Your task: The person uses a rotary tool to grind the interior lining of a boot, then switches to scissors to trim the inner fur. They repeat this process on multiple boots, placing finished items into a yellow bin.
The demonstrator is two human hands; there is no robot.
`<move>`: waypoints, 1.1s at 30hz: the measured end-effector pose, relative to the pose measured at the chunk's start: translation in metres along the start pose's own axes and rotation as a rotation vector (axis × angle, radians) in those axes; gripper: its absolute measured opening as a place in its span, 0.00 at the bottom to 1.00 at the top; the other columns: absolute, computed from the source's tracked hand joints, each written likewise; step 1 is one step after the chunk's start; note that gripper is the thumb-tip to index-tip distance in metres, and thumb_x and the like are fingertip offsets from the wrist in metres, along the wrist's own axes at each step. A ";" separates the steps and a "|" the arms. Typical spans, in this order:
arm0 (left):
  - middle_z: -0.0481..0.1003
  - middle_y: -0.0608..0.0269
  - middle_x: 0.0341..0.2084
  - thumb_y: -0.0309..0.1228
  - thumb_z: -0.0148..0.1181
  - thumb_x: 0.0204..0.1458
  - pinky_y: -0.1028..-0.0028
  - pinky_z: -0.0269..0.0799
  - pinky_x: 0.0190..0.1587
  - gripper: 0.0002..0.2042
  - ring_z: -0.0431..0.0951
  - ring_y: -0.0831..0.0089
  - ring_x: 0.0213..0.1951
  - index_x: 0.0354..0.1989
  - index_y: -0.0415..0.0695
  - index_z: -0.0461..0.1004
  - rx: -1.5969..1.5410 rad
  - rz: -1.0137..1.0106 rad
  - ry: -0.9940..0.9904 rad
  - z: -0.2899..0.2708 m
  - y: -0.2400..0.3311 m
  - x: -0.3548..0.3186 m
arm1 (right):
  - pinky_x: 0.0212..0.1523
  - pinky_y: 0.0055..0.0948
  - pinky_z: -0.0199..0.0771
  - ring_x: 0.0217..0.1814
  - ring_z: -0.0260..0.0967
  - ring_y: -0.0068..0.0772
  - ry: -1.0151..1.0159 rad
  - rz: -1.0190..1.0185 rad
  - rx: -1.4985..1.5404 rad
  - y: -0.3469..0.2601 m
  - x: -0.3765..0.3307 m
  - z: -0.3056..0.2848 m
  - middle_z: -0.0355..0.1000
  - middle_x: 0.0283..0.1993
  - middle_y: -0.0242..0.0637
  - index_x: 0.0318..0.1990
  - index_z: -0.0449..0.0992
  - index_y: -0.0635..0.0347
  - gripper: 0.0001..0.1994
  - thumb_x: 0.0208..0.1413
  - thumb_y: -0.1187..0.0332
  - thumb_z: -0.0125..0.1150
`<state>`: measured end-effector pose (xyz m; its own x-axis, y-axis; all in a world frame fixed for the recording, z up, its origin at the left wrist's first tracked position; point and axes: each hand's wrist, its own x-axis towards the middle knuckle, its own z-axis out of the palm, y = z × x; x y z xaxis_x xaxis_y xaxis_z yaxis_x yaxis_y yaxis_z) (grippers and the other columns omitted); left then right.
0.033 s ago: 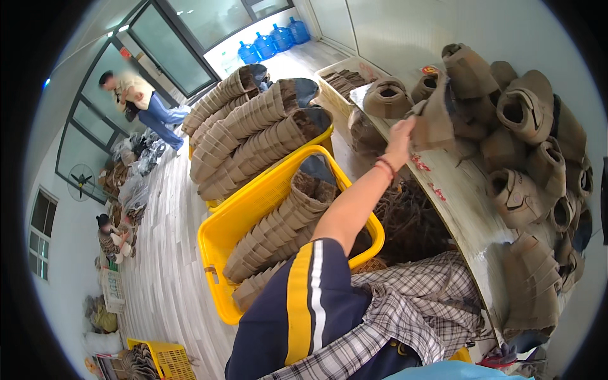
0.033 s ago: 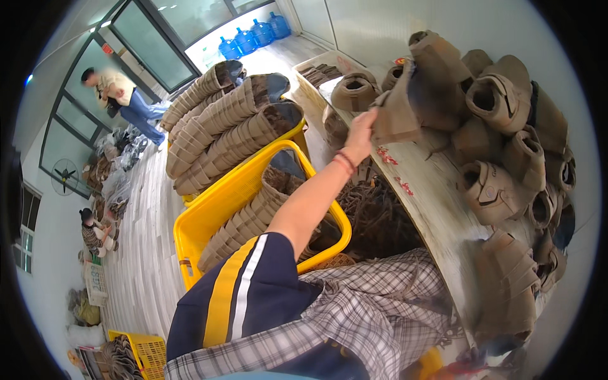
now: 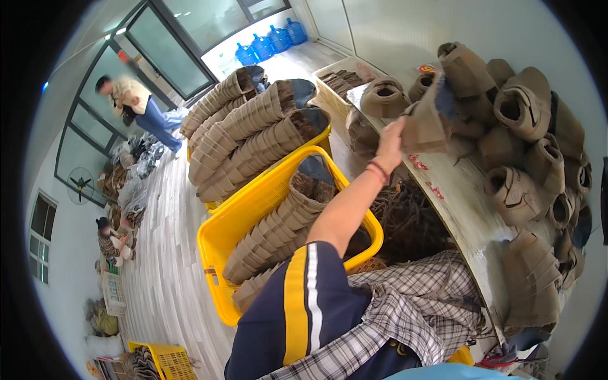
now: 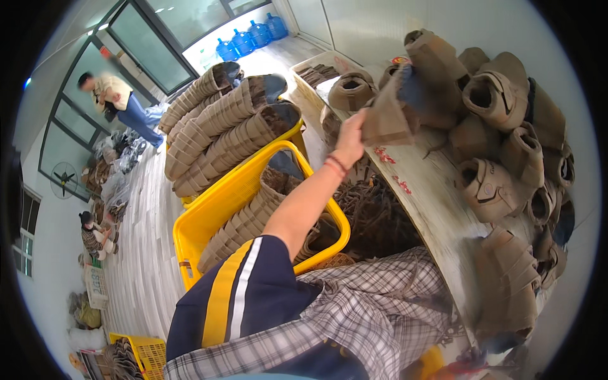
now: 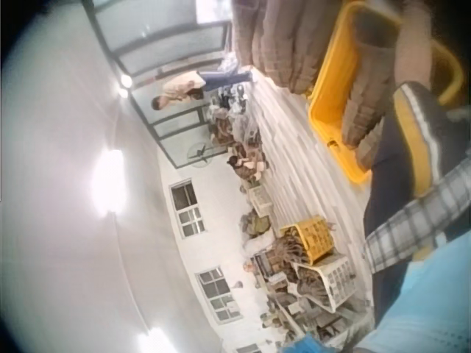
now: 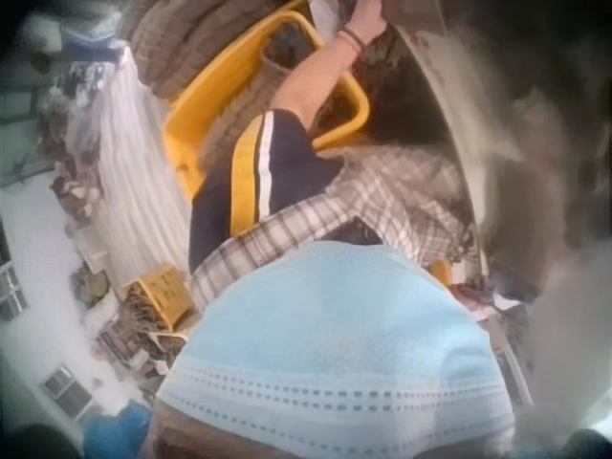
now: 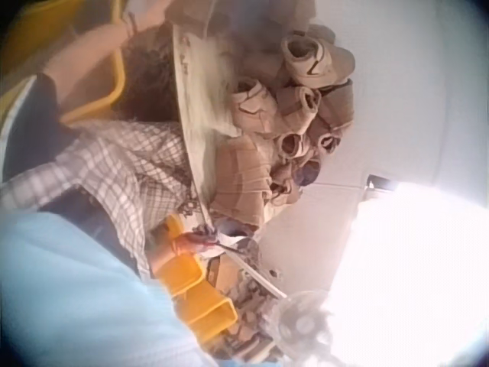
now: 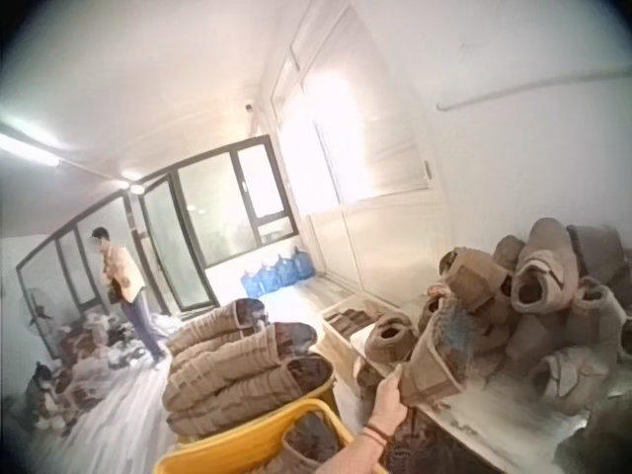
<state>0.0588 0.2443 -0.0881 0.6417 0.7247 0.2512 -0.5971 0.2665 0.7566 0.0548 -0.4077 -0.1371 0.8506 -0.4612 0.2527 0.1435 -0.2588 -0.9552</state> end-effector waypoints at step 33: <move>0.64 0.41 0.53 0.34 0.47 0.59 0.63 0.60 0.59 0.19 0.64 0.57 0.57 0.55 0.35 0.63 -0.089 -1.197 -0.062 -0.002 0.031 -0.259 | 0.37 0.33 0.72 0.36 0.71 0.36 -1.194 -0.586 -0.986 -0.130 -0.136 0.090 0.73 0.31 0.36 0.39 0.74 0.54 0.15 0.46 0.58 0.62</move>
<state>-0.1266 0.0657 -0.1309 0.8324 -0.0436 -0.5524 0.3642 0.7944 0.4861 -0.0344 -0.2352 -0.0611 0.7505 0.6363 -0.1785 0.6049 -0.7702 -0.2024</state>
